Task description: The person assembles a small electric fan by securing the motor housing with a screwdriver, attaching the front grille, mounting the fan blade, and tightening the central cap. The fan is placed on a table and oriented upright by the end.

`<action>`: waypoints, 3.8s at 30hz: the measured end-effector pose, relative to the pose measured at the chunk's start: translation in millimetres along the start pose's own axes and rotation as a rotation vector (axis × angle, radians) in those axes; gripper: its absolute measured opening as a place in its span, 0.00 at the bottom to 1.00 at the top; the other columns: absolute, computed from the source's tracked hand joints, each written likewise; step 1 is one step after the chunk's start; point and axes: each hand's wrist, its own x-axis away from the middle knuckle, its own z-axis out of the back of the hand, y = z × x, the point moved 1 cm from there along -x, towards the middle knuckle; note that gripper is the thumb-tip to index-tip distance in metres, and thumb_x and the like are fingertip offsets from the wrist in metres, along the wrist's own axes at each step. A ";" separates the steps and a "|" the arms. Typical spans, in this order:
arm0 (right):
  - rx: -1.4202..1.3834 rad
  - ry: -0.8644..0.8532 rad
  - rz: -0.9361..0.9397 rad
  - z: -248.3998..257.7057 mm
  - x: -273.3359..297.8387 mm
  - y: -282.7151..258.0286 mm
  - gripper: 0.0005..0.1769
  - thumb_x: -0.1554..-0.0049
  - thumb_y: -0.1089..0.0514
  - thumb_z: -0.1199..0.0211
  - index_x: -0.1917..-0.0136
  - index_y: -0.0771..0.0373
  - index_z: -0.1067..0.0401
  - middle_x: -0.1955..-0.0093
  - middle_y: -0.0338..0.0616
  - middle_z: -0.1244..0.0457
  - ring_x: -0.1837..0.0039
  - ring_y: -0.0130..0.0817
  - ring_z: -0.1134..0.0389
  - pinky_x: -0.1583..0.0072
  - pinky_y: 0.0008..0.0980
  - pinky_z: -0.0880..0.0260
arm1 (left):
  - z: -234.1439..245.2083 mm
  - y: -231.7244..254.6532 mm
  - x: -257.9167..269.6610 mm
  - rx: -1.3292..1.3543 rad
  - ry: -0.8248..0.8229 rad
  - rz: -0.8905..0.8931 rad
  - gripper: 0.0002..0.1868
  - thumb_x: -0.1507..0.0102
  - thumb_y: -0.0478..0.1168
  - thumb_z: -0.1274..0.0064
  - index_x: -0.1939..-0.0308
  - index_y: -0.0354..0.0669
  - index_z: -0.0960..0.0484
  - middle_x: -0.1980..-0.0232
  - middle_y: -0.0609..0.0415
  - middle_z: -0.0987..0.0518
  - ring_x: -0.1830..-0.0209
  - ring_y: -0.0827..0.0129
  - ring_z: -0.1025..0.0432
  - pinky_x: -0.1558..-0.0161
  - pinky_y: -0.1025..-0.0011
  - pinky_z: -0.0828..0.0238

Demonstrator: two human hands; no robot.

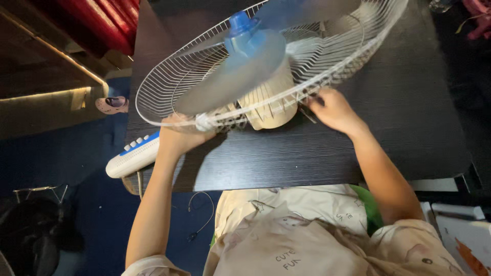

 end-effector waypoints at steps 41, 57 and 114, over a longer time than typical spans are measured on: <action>-1.254 0.138 -0.232 31.8 22.0 28.1 0.07 0.28 0.60 0.45 0.38 0.62 0.34 0.51 0.43 0.36 0.48 0.32 0.34 0.44 0.34 0.32 | -11.2 6.7 -22.6 -0.085 -0.033 -0.011 0.35 0.45 0.66 0.36 0.61 0.33 0.18 0.74 0.44 0.18 0.72 0.51 0.20 0.62 0.58 0.23; -1.029 0.298 -0.329 32.7 23.1 14.6 0.25 0.29 0.45 0.53 0.44 0.68 0.26 0.52 0.41 0.33 0.51 0.27 0.33 0.48 0.32 0.31 | 6.3 8.7 -22.0 0.074 0.026 -0.096 0.37 0.49 0.62 0.33 0.47 0.37 0.17 0.52 0.40 0.16 0.51 0.48 0.22 0.46 0.57 0.28; -0.327 0.480 0.434 -71.5 40.5 -125.0 0.23 0.41 0.65 0.27 0.42 0.66 0.39 0.46 0.50 0.36 0.45 0.37 0.30 0.43 0.32 0.29 | -50.3 53.6 -47.6 0.955 -0.345 -0.108 0.36 0.45 0.54 0.33 0.40 0.37 0.23 0.44 0.47 0.22 0.44 0.62 0.27 0.43 0.63 0.30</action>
